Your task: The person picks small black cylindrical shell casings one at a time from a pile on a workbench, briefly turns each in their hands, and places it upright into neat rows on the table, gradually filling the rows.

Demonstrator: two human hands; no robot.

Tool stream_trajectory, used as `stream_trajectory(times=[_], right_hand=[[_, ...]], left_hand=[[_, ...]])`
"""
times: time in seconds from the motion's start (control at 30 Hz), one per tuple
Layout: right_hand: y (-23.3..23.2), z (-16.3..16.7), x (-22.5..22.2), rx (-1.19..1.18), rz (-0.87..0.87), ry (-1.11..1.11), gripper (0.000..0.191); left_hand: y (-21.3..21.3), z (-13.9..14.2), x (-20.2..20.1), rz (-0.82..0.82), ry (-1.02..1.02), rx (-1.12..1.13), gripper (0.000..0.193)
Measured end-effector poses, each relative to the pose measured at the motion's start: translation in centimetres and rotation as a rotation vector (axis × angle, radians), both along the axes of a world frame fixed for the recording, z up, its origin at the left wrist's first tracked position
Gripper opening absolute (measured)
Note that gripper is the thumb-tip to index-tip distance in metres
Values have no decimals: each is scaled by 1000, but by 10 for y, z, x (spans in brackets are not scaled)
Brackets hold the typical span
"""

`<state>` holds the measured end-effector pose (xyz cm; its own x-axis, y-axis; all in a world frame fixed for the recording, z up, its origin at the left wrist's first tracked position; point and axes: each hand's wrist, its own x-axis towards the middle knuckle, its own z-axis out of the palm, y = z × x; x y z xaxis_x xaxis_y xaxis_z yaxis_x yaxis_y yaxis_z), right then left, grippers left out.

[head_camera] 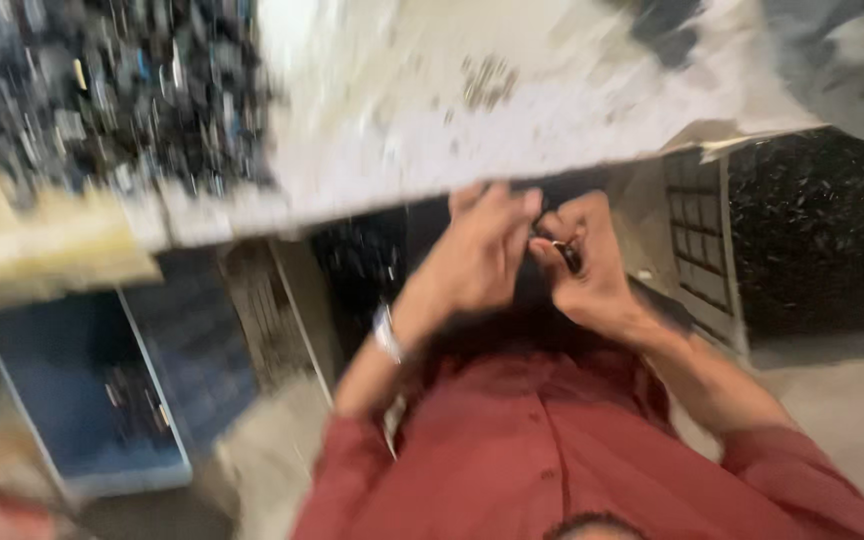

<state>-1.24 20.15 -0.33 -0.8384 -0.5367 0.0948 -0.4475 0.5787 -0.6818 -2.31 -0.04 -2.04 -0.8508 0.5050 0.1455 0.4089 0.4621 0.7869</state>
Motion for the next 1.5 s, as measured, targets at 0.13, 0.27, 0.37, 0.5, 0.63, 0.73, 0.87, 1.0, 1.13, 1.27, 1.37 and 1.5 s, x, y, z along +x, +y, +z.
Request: stream_trajectory(times=[0.13,0.27,0.37,0.5,0.63,0.73,0.87,1.0,1.13,1.27,1.37,1.5], right_hand=[[-11,21,4,-165,-123,-529,28],[10,37,-9,137,-427,163,32],[18,27,-20,388,-465,463,56],[25,7,-13,430,-433,593,54],[34,-4,-3,-8,-397,799,11],[30,-10,5,-464,-520,667,5],[5,-20,10,-828,-881,51,11],[-9,-21,-1,-780,-727,-60,13],[5,-16,-16,-358,-517,328,15],[14,-31,-57,-209,-399,347,25],[9,-58,-105,-162,-279,367,22],[-5,-99,-155,-287,-402,115,21]], left_hand=[[-24,7,12,179,131,-53,6],[-97,9,36,571,203,-160,40],[-113,-7,17,876,106,141,20],[-110,-13,-124,528,574,-494,2],[-120,-6,-253,566,758,-718,14],[-129,-2,-244,442,834,-765,16],[-122,20,-164,384,296,-472,17],[-127,53,-103,169,375,-422,15],[-174,83,-97,300,266,-567,10],[-186,91,-73,269,409,-106,19],[-183,89,-56,294,416,-545,13],[-229,96,-61,545,510,-272,15]])
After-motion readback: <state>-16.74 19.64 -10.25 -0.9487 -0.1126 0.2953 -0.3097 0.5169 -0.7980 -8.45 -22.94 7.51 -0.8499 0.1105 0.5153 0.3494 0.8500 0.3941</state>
